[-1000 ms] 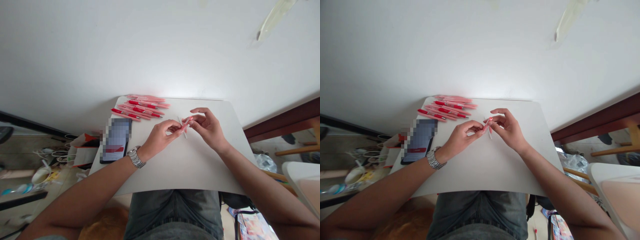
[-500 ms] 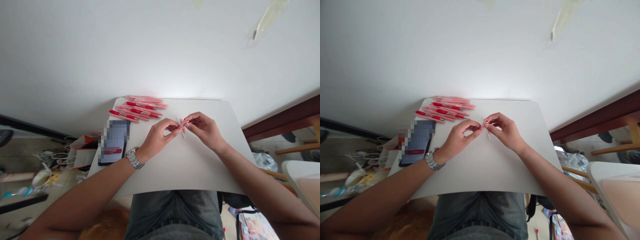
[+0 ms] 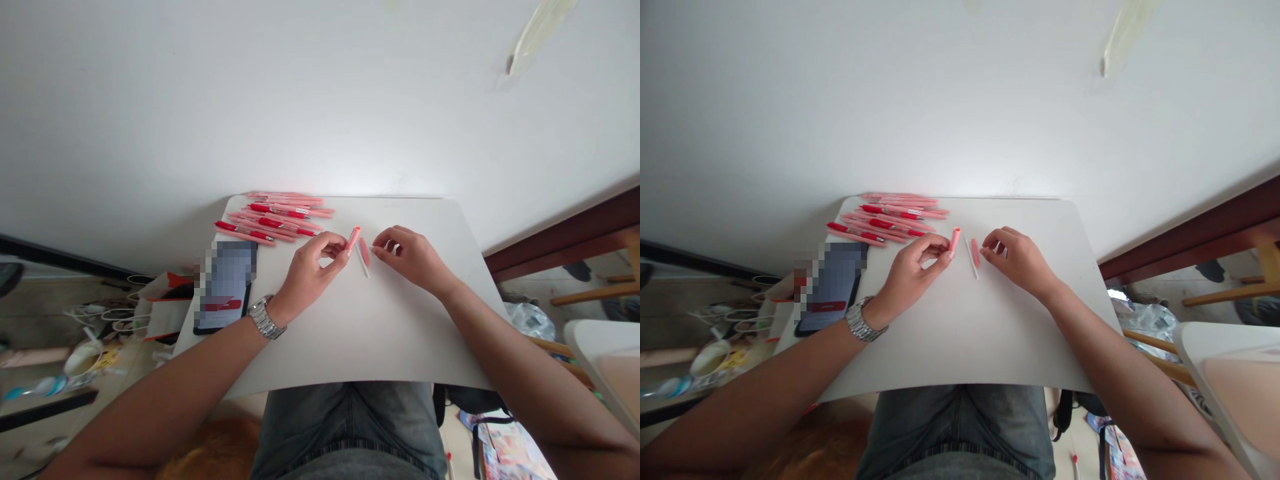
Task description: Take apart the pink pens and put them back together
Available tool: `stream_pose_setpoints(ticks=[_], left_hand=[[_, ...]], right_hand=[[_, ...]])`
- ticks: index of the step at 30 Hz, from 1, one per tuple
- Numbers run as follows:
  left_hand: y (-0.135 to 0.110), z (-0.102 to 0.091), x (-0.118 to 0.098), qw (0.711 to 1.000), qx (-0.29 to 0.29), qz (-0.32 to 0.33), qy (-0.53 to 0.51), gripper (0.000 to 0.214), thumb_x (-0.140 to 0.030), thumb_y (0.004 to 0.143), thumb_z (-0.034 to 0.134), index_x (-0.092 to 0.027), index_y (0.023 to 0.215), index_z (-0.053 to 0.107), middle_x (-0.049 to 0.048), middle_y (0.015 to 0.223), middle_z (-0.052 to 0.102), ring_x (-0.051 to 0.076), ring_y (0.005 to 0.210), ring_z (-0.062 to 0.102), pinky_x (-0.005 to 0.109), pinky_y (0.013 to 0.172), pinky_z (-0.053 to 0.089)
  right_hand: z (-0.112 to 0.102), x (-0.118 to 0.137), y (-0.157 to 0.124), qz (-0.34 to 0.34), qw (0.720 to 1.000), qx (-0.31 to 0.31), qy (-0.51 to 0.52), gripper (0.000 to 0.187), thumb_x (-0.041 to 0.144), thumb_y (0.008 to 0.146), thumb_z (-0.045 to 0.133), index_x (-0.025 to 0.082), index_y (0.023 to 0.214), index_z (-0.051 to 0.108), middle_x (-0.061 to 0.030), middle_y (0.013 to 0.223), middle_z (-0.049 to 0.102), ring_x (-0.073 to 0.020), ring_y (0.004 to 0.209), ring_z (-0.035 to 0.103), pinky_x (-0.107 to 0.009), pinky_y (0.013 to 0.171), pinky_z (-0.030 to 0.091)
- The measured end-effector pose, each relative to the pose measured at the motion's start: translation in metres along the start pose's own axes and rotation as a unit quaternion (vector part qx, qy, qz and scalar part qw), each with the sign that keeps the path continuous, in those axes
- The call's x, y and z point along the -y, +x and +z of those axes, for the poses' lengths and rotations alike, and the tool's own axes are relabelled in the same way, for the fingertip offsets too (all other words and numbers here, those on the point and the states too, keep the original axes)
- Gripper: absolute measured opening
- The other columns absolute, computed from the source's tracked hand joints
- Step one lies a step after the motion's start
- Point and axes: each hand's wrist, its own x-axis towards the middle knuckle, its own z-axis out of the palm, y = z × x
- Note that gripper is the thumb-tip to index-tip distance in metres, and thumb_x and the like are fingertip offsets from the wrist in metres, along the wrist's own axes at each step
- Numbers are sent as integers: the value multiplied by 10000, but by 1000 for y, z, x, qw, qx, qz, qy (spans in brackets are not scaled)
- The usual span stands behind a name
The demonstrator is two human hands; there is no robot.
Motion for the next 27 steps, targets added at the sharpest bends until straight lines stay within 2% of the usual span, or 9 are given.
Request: stream_pose_setpoints(ticks=[4,8,14,21,27], left_hand=[[0,0,0,1000,-9,-2,-4,105,-280,996,690,-188,1030,655,29,991,698,140,900,700,268,884,602],[0,0,0,1000,-12,-1,-3,103,-280,996,689,-190,1028,650,25,994,695,137,900,696,264,880,599],[-1,0,2,1000,-7,-14,-4,119,-295,1001,679,-189,1038,642,38,1001,706,154,909,710,294,895,607],[-2,1,2,1000,-9,-5,0,106,-287,1003,675,-195,1043,641,36,990,704,150,892,703,289,883,603],[-3,1,0,1000,-2,-10,-3,101,-285,1006,673,-199,1042,635,32,995,698,145,890,695,280,876,596]], right_hand=[[3,6,-3,-23,999,19,-26,69,277,955,701,225,913,683,-18,916,680,-150,747,615,-308,695,482],[5,16,-9,-40,995,53,-76,157,286,951,723,214,850,627,-1,830,643,-143,697,577,-299,673,428],[6,23,-12,-10,985,101,-142,287,323,942,745,212,754,560,-2,778,631,-145,654,531,-297,637,367],[-1,22,-9,24,983,134,-126,128,238,935,704,208,829,640,-8,813,671,-160,714,584,-290,670,396],[-6,24,-10,27,979,129,-157,132,155,871,631,214,757,600,-3,769,655,-157,698,569,-295,666,387]])
